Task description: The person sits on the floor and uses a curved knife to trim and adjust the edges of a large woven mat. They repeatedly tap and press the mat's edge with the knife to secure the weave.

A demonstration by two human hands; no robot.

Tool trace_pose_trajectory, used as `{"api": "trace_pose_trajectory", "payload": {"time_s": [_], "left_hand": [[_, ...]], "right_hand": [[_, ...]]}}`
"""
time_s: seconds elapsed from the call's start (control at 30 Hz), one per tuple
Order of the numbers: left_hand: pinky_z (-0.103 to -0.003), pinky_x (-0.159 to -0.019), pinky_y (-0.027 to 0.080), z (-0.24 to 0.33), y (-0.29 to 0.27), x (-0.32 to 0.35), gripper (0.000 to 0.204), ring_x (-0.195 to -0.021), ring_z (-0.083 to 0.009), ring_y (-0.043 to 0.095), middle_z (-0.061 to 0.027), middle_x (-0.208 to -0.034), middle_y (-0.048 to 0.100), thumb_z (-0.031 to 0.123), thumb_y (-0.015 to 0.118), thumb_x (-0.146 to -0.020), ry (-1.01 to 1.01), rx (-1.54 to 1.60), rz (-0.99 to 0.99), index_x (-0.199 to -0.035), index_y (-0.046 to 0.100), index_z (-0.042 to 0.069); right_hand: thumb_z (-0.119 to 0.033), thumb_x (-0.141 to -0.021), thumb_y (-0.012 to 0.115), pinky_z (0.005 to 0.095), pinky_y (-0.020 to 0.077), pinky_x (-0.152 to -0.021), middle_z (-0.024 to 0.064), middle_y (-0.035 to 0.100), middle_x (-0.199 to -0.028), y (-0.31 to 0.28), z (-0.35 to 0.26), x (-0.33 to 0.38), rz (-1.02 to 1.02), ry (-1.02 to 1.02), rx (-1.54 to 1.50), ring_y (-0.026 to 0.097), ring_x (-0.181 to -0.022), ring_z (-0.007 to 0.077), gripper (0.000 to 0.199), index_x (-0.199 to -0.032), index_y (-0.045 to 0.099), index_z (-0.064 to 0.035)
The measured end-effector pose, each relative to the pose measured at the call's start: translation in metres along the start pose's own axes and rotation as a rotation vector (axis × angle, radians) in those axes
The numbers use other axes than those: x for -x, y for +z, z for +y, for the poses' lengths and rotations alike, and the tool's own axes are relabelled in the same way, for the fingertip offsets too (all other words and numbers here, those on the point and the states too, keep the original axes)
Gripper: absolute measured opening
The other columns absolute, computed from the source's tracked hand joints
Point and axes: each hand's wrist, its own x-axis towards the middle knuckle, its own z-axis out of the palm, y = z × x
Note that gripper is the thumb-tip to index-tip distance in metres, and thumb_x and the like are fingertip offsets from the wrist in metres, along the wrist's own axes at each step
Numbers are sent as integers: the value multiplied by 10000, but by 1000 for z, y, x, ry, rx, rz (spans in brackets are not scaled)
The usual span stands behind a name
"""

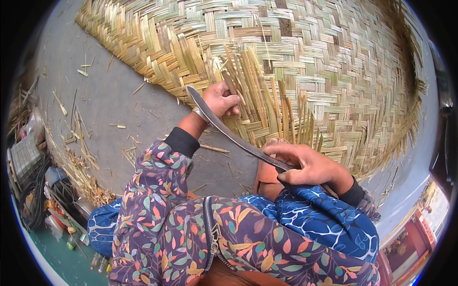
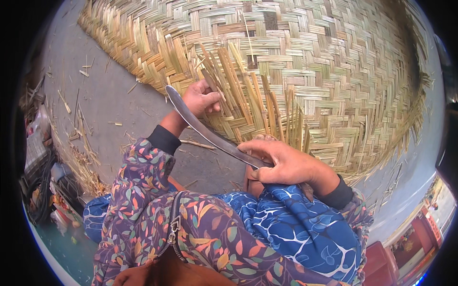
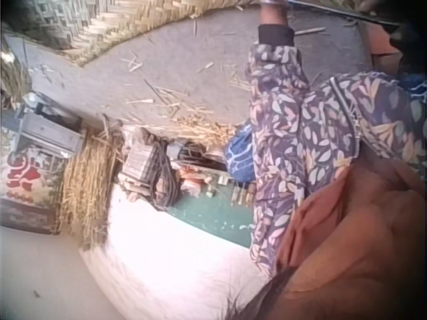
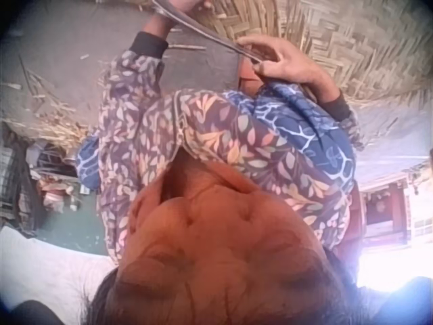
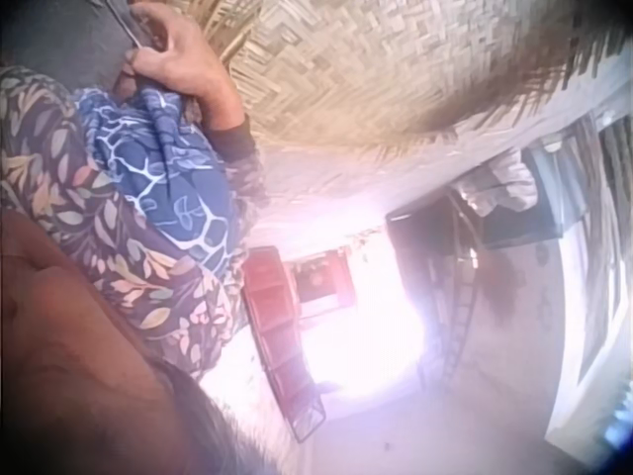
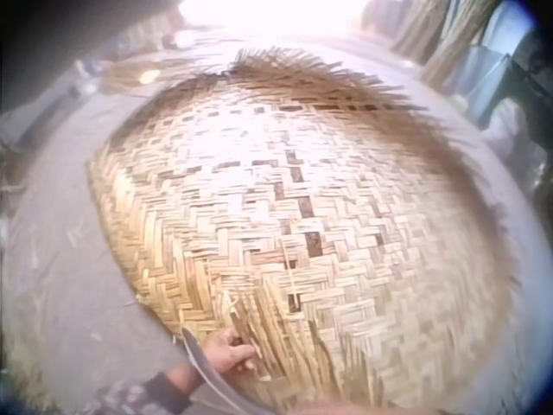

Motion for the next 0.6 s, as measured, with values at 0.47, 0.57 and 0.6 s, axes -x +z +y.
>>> {"api": "trace_pose_trajectory", "payload": {"time_s": [0.47,0.57,0.6], "left_hand": [[-265,-395,471,-26,16,-13,140,-451,-114,588,-52,-624,620,129,649,-883,32,211,371,-846,596,5],[-238,-406,474,-17,20,-9,115,-482,-94,599,-34,-674,639,117,658,-889,-12,201,385,-862,619,12],[-216,-420,473,-24,16,-9,113,-503,-78,601,-16,-694,644,126,657,-903,22,218,356,-907,630,17]], "right_hand": [[-163,-807,622,275,467,-712,65,639,-954,-2,-4,2,172,44,192,557,-795,119,635,-1401,453,-16],[-173,-837,607,249,449,-655,34,641,-888,-4,8,-5,285,70,145,534,-737,86,585,-1394,491,-38],[-177,-845,603,245,450,-651,28,641,-875,-10,7,-9,302,113,171,533,-736,78,565,-1386,508,-42]]}}
